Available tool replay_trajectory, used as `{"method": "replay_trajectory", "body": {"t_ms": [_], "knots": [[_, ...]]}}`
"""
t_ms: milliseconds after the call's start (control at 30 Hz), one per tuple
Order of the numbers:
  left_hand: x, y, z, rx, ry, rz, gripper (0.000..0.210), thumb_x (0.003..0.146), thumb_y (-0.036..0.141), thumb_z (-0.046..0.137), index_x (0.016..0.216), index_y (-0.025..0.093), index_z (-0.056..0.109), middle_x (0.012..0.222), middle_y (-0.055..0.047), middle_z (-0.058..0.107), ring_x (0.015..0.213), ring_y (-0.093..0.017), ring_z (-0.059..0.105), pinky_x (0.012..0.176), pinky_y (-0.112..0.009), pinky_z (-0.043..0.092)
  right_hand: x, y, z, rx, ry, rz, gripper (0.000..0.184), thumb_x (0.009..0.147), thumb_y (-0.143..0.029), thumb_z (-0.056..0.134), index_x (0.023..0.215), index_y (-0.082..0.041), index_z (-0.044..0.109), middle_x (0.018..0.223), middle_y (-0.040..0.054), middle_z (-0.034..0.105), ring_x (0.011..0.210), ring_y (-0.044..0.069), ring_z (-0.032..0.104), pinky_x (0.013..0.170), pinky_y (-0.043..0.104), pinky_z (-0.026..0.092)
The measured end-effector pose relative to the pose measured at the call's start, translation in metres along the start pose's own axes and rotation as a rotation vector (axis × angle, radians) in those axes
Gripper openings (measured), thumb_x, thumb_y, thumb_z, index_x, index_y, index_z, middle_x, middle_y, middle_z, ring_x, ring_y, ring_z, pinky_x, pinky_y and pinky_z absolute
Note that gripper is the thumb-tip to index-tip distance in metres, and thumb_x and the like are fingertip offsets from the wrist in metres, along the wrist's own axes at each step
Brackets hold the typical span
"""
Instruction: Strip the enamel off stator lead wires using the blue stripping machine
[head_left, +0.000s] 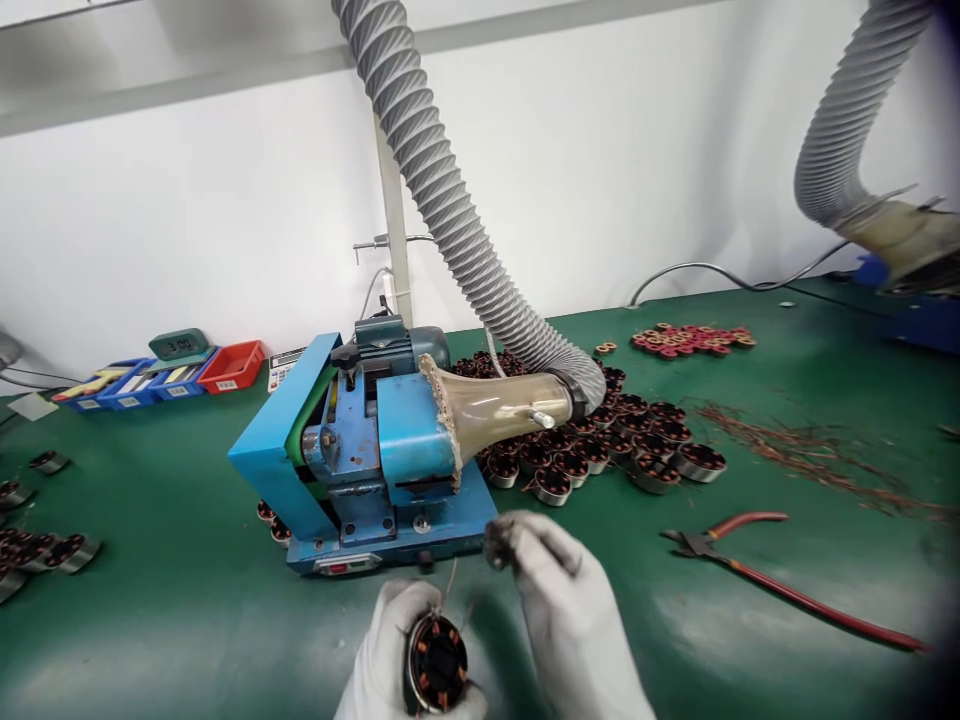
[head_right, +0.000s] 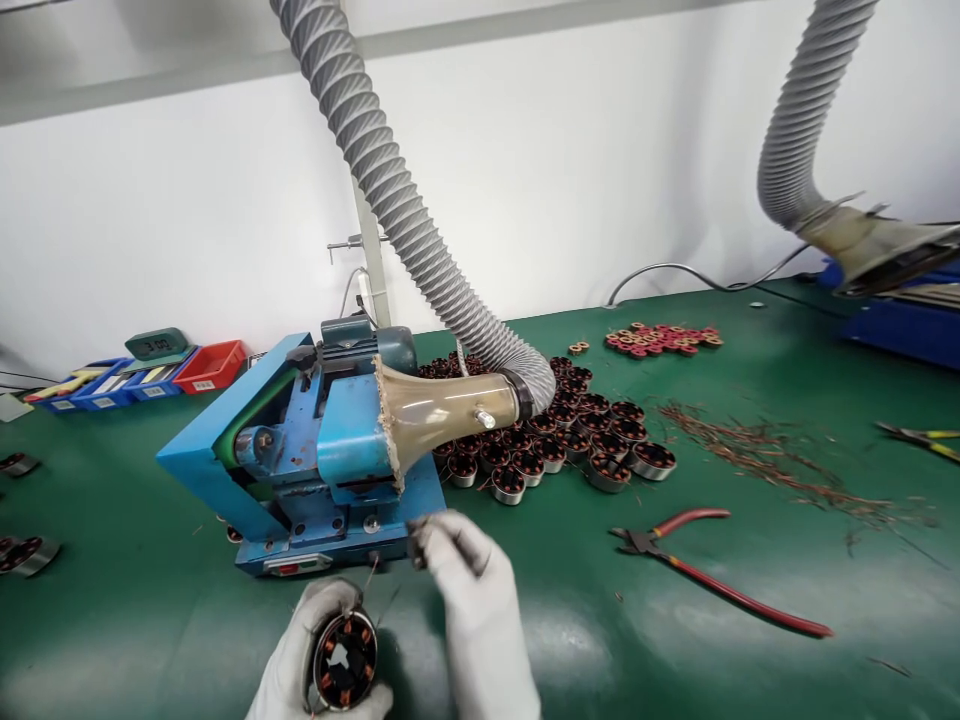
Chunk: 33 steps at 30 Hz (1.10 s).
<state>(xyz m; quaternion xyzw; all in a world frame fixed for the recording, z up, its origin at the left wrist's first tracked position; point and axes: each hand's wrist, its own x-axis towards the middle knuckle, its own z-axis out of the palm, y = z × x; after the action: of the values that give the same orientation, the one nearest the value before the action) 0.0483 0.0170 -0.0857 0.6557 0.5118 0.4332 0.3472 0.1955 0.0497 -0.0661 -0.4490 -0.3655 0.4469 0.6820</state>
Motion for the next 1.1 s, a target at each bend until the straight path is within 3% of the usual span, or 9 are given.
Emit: {"method": "replay_trajectory", "body": {"t_ms": [100,167,267,400,700,900,1100], "knots": [[0.006,-0.005,0.011,-0.048,0.122,0.04,0.04,0.067,0.018,0.058,0.106,0.025,0.054,0.11,-0.007,0.054,0.107,-0.023,0.053,0.087,-0.029,0.045,-0.013,0.015,0.006,-0.416,-0.098,-0.307,0.014,0.067,-0.033,0.067,0.077,-0.023,0.069,0.084,0.0067,0.072,0.078,0.023,0.065,0.071,0.034,0.052],[0.013,-0.009,0.018,-0.069,0.166,0.039,0.038,0.072,0.021,0.052,0.109,0.023,0.052,0.115,-0.008,0.053,0.111,-0.023,0.051,0.09,-0.031,0.044,-0.017,0.026,0.014,-0.546,-0.128,-0.374,0.019,0.068,-0.033,0.065,0.083,-0.023,0.069,0.09,0.008,0.072,0.082,0.024,0.066,0.074,0.035,0.052],[0.027,-0.015,0.026,-0.081,0.184,-0.041,0.043,0.072,0.017,0.049,0.115,0.022,0.048,0.119,-0.009,0.052,0.111,-0.022,0.051,0.093,-0.032,0.042,-0.008,0.036,0.025,-0.59,-0.169,-0.25,0.024,0.078,-0.033,0.05,0.09,-0.02,0.067,0.087,0.0083,0.072,0.079,0.022,0.067,0.071,0.032,0.053],[0.045,-0.019,0.033,-0.133,0.179,-0.127,0.046,0.072,0.012,0.047,0.117,0.022,0.043,0.122,-0.009,0.051,0.113,-0.02,0.049,0.097,-0.034,0.039,0.012,0.033,0.032,-0.575,-0.225,-0.126,0.027,0.084,-0.031,0.044,0.094,-0.018,0.065,0.095,0.0092,0.07,0.087,0.022,0.065,0.08,0.033,0.05],[0.06,-0.01,0.038,-0.081,0.25,-0.177,0.042,0.069,0.01,0.048,0.109,0.021,0.048,0.112,-0.009,0.054,0.105,-0.021,0.053,0.092,-0.035,0.042,0.025,0.021,0.034,-0.482,-0.24,-0.033,0.028,0.083,-0.03,0.046,0.088,-0.019,0.07,0.083,0.0071,0.073,0.076,0.022,0.066,0.069,0.03,0.051],[0.063,-0.007,0.038,-0.098,0.239,-0.148,0.042,0.068,0.008,0.048,0.108,0.02,0.049,0.111,-0.01,0.053,0.105,-0.022,0.053,0.094,-0.037,0.04,0.028,0.023,0.035,-0.4,-0.236,-0.002,0.029,0.082,-0.033,0.047,0.09,-0.017,0.07,0.085,0.0083,0.073,0.077,0.022,0.066,0.07,0.029,0.052],[0.046,-0.011,0.033,-0.181,0.176,-0.179,0.044,0.067,0.012,0.053,0.11,0.021,0.047,0.114,-0.009,0.055,0.106,-0.022,0.054,0.092,-0.034,0.043,0.01,0.023,0.026,-0.524,-0.253,-0.075,0.029,0.083,-0.033,0.044,0.087,-0.018,0.069,0.087,0.0093,0.072,0.078,0.022,0.066,0.073,0.032,0.051]]}}
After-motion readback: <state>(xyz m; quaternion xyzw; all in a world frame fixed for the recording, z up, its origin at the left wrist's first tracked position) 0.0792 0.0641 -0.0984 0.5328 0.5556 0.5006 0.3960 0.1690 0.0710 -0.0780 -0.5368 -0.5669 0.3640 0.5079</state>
